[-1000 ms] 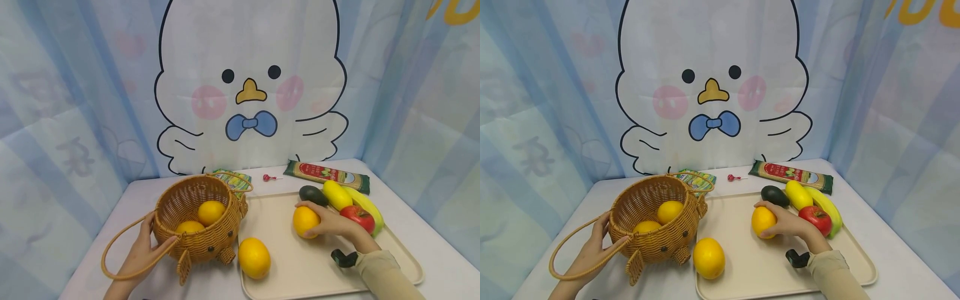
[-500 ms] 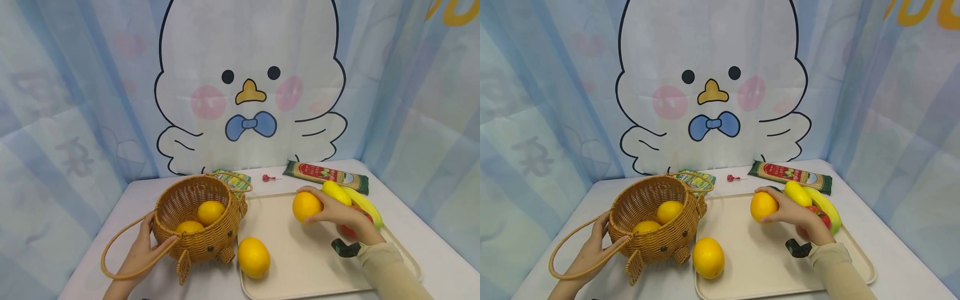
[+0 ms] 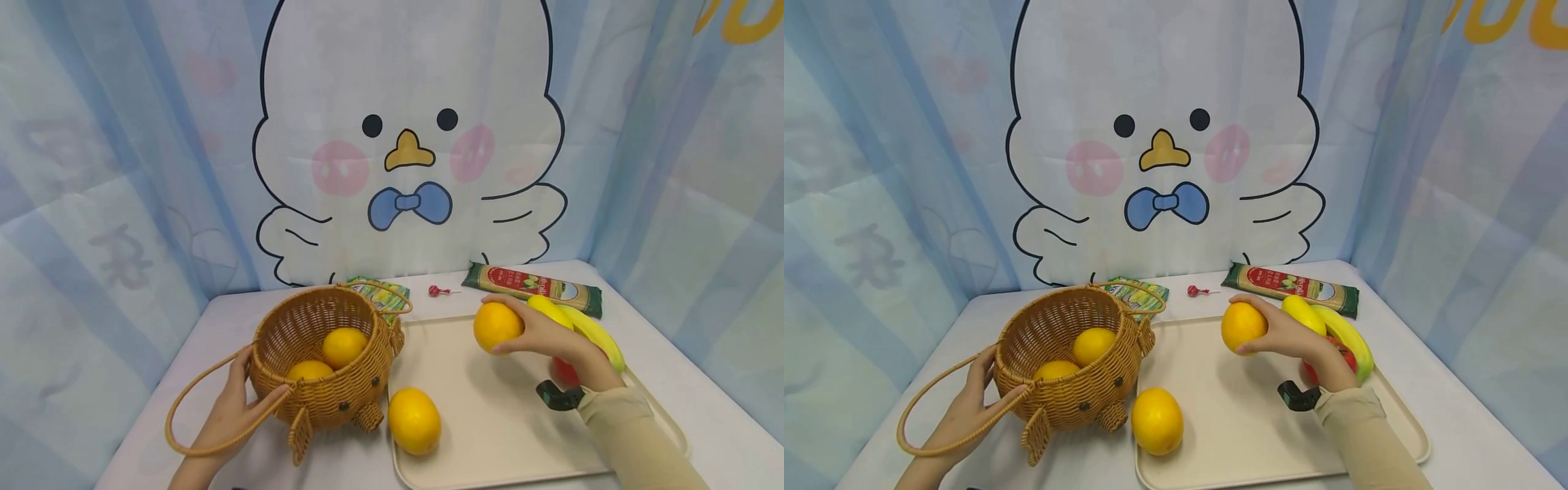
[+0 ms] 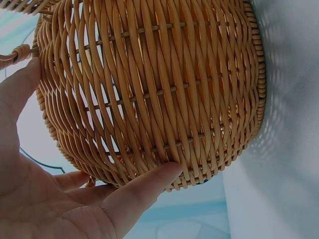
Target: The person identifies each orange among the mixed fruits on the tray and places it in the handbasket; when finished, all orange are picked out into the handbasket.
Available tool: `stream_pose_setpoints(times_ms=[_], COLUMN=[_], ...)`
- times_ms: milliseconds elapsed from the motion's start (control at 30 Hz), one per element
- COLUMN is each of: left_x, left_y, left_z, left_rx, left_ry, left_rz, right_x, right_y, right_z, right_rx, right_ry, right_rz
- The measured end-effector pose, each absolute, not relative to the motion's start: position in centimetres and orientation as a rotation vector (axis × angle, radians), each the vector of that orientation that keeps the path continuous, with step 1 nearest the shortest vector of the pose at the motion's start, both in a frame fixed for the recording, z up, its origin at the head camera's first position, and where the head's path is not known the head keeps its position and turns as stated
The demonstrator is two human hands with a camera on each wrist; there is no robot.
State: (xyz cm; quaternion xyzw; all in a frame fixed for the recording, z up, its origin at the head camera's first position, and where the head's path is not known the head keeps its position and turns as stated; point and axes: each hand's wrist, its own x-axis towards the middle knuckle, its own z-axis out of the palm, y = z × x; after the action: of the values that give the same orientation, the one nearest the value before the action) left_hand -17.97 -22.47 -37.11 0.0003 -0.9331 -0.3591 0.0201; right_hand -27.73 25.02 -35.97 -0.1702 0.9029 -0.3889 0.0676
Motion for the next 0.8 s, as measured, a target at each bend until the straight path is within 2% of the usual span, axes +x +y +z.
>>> stream_pose_setpoints(times_ms=[800], left_x=[-18.04], left_y=[-22.47], left_z=[-37.22], left_rx=[-0.046], left_ry=[-2.852], left_rz=[-1.136], right_x=[-28.08], right_y=[24.67], right_z=[-35.28], right_rx=[-0.503], right_ry=[2.751], right_rz=[-1.164])
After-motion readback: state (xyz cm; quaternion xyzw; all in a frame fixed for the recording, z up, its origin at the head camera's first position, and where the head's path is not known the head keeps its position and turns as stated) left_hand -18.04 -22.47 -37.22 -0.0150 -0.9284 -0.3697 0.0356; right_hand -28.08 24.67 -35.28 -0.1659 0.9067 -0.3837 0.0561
